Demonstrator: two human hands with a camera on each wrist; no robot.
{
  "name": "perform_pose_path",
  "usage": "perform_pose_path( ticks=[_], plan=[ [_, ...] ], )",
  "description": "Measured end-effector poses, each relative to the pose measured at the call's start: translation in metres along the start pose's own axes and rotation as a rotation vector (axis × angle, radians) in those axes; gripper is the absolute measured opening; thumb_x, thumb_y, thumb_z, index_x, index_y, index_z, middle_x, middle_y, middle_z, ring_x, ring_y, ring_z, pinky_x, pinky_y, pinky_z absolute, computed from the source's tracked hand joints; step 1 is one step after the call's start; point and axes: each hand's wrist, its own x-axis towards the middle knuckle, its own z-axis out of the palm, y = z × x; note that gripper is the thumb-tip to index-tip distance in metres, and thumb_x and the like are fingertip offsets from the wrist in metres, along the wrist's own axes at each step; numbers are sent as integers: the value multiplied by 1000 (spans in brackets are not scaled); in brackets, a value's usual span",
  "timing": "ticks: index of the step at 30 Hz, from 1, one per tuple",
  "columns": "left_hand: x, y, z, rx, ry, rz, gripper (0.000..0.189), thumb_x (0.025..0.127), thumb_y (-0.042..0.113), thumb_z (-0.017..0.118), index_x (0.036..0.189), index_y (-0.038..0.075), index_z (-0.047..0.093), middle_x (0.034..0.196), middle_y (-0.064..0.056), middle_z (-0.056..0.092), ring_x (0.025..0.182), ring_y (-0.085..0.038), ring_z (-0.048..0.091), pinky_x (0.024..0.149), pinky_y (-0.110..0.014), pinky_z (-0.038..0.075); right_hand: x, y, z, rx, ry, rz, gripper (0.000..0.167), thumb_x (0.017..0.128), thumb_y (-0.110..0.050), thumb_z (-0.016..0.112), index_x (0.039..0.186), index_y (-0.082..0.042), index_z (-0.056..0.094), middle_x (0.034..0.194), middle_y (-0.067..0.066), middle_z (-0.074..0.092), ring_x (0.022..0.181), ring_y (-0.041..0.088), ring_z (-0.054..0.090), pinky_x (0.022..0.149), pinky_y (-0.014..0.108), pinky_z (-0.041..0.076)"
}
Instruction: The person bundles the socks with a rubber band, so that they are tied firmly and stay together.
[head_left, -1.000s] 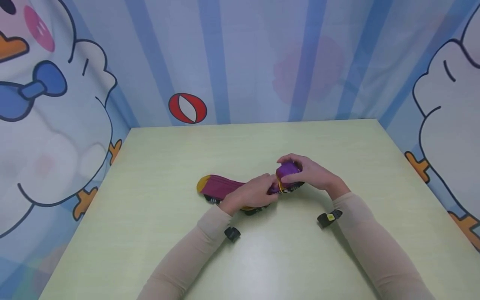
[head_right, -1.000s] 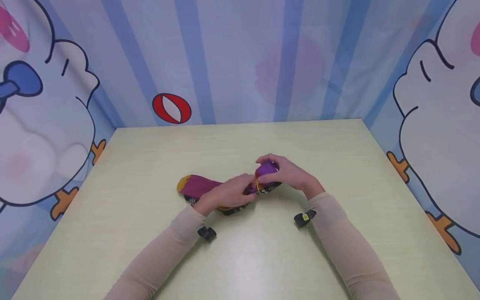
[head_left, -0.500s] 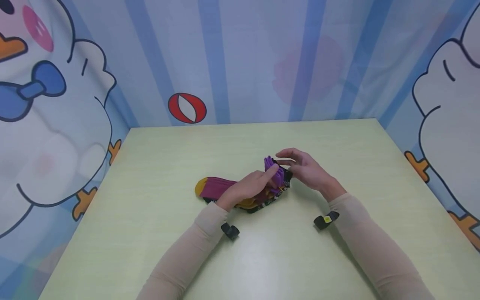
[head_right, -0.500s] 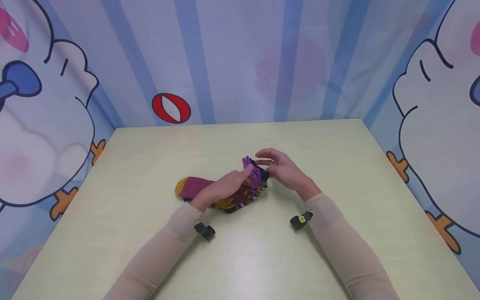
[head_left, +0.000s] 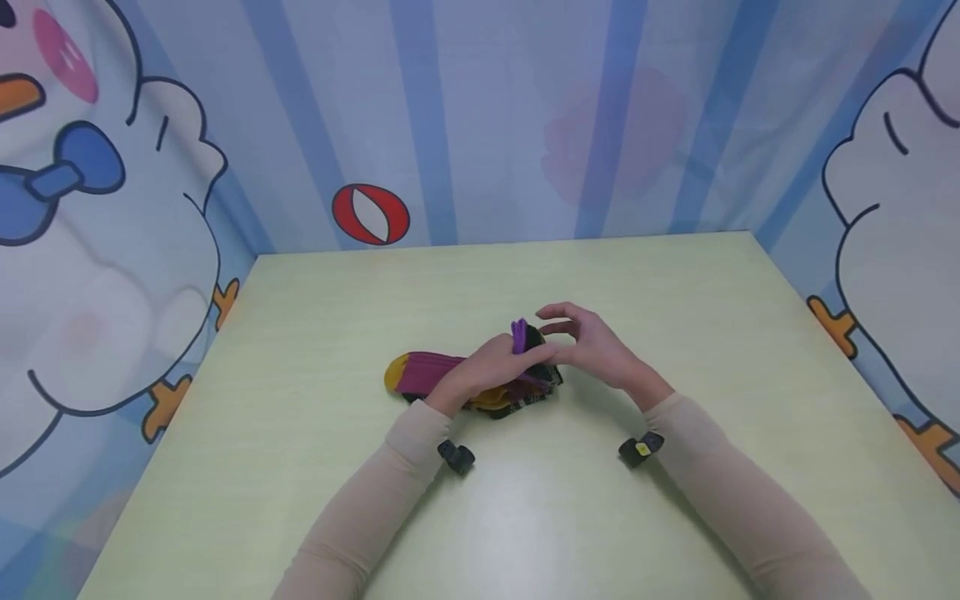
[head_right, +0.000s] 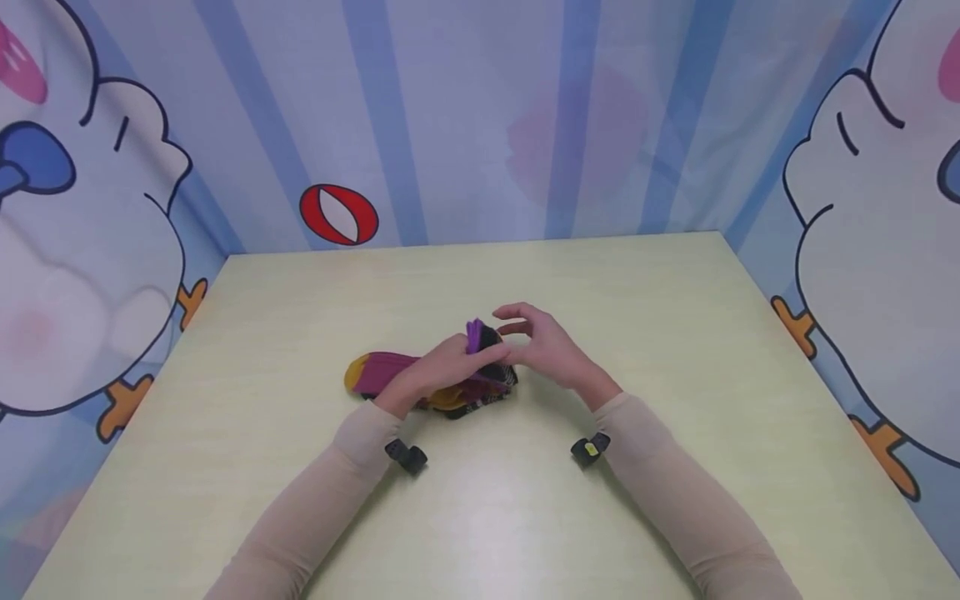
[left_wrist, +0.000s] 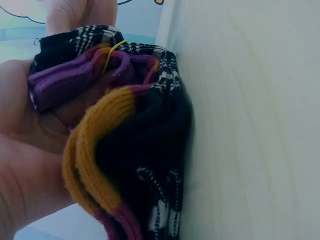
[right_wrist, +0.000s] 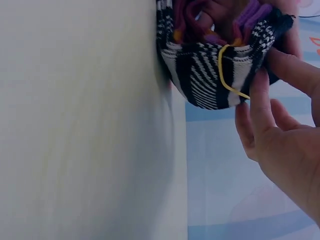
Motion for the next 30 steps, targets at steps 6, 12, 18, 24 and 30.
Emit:
perform_pose_path(
  ticks=[6,12,18,24,30],
  plan=[
    [2,0,0,34,-25,43,60,100,60,45,123,7,60,93,-9,55,73,-19,47,62,-33,37,1,0,-8,-43,-26,22,60,89,-5,74,142,0,45,147,22,44,132,34,49,100,46,47],
    [1,1,0,46,-10,37,51,102,57,43,111,10,63,84,-5,48,69,-17,45,61,-32,37,2,3,-13,-175,-24,81,52,92,-9,72,137,5,50,125,21,59,113,33,60,93,45,52],
    [-2,1,-1,66,-28,35,55,102,58,43,106,6,60,78,-4,42,63,-16,40,58,-31,34,2,1,-16,-128,-98,193,40,97,-7,64,133,6,51,109,18,64,95,28,66,86,43,55],
    [-2,1,-2,42,-43,-14,59,99,59,46,114,3,57,88,-7,54,71,-18,51,58,-30,42,2,4,-16,-62,-99,259,35,96,2,53,130,12,46,109,21,61,93,26,64,86,41,54],
    [-2,1,-1,40,-35,-20,54,100,55,49,106,3,59,78,-5,52,60,-16,46,52,-28,39,0,6,-29,282,-94,327,20,99,0,47,117,6,45,95,11,58,83,20,63,88,43,52]
  ],
)
